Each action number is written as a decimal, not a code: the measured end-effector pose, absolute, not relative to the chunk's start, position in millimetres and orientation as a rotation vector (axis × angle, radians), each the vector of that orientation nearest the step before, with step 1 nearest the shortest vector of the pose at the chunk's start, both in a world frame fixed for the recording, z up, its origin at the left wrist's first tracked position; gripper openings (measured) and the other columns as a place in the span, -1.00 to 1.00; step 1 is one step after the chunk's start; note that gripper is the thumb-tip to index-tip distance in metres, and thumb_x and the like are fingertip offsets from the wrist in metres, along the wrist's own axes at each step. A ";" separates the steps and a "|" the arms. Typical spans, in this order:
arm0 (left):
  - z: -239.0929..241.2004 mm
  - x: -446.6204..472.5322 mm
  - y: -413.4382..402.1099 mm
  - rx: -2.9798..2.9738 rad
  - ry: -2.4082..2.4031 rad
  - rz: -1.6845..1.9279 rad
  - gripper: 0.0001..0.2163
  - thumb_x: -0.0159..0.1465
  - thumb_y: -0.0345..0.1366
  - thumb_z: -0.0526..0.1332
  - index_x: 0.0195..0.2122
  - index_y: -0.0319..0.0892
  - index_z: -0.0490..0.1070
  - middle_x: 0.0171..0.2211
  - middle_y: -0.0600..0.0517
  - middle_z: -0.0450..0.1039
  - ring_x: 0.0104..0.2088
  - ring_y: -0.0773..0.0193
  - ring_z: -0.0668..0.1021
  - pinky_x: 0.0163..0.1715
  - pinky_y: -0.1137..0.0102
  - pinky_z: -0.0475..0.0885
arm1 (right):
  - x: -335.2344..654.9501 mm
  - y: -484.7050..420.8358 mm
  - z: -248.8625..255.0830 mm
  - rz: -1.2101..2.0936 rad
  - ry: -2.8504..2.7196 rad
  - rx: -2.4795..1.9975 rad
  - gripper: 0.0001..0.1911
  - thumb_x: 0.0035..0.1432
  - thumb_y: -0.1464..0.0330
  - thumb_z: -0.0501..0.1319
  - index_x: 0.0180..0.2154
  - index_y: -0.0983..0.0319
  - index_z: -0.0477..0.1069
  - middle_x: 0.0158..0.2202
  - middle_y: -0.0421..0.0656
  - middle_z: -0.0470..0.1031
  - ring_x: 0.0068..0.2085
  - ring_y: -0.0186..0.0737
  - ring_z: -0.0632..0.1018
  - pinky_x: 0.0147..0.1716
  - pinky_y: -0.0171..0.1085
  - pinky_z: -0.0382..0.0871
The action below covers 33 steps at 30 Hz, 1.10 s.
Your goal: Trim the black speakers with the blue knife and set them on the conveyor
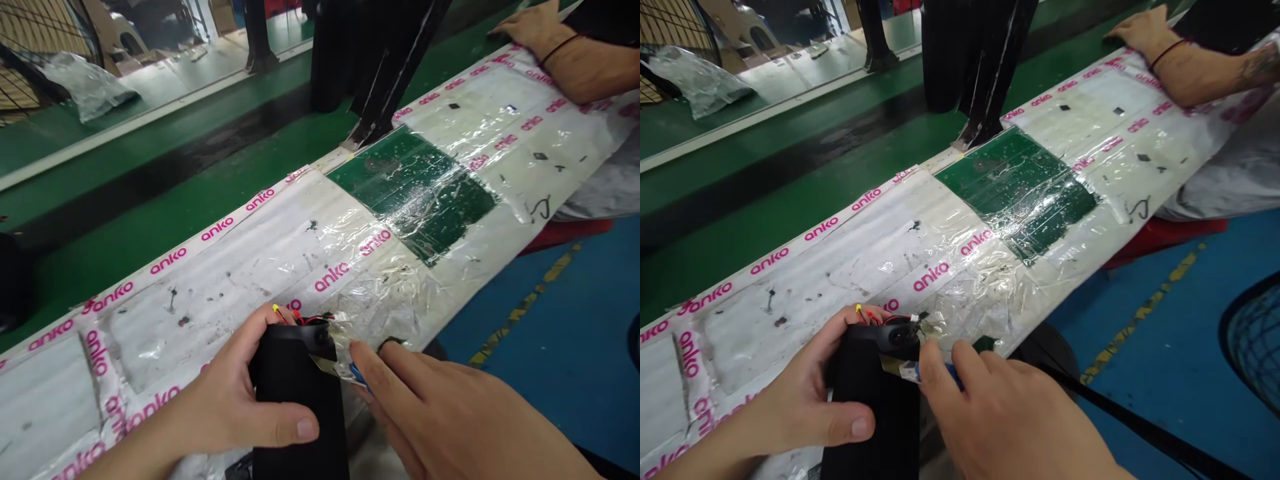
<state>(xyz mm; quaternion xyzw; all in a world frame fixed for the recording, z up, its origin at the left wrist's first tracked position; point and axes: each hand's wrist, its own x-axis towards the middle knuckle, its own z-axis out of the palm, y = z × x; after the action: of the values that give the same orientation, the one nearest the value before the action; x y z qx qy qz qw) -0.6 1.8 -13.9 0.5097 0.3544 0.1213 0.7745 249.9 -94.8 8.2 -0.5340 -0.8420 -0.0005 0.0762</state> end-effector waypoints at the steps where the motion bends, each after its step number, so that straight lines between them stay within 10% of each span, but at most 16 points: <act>1: -13.4 -0.2 1.9 1.106 0.770 0.261 -0.35 0.11 -0.23 0.57 0.15 0.00 0.29 0.13 -0.02 0.44 0.13 -0.07 0.48 0.02 0.25 0.45 | 248.9 -95.3 8.6 -0.005 -2.539 -1.606 -0.39 -0.05 0.57 0.07 0.11 0.31 0.30 -0.40 -0.17 0.47 -0.57 -0.17 0.49 -0.65 -0.17 0.27; 10: -9.1 4.2 5.6 1.071 0.723 0.258 -0.41 0.15 -0.07 0.53 0.12 -0.01 0.32 -0.18 -0.01 0.52 0.02 -0.07 0.55 -0.26 0.34 0.50 | 248.2 -80.3 1.8 0.027 -2.515 -1.610 -0.44 -0.24 0.54 0.17 -0.08 0.21 0.32 -0.50 -0.18 0.41 -0.66 -0.12 0.42 -0.69 -0.15 0.05; 19: -7.9 1.0 9.2 1.027 0.688 0.199 -0.49 0.22 -0.08 0.50 0.08 -0.01 0.29 -0.26 0.04 0.42 -0.16 0.13 0.52 -0.35 0.44 0.40 | 257.7 -62.8 -15.7 0.440 -2.568 -1.619 -0.84 0.26 0.51 0.14 -0.16 0.15 0.27 -0.45 -0.23 0.48 -0.54 -0.18 0.50 -0.57 -0.20 -0.04; 26: 0.1 4.7 11.1 1.141 0.693 0.214 -0.58 0.26 -0.05 0.47 -0.08 -0.07 0.29 -0.22 0.10 0.33 -0.29 0.32 0.37 -0.33 0.49 0.34 | 253.5 -54.9 13.5 0.434 -2.606 -1.676 -0.80 0.17 0.53 0.25 -0.24 0.16 0.30 -0.57 -0.27 0.43 -0.68 -0.21 0.38 -0.66 -0.24 -0.21; 33: -2.5 1.4 15.7 1.148 0.661 0.193 -0.54 0.25 -0.04 0.47 -0.03 -0.09 0.27 -0.20 0.08 0.33 -0.25 0.28 0.38 -0.27 0.44 0.37 | 266.5 -76.7 5.8 0.326 -2.472 -1.560 -0.86 0.43 0.45 -0.04 -0.13 0.20 0.27 -0.43 -0.21 0.45 -0.53 -0.16 0.50 -0.59 -0.22 0.04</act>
<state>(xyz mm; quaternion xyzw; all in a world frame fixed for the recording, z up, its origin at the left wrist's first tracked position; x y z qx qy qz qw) 1.4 15.7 -2.5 0.5320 0.3066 0.0896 0.7842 266.5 -76.7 5.8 -0.5277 -0.8363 0.1103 0.0998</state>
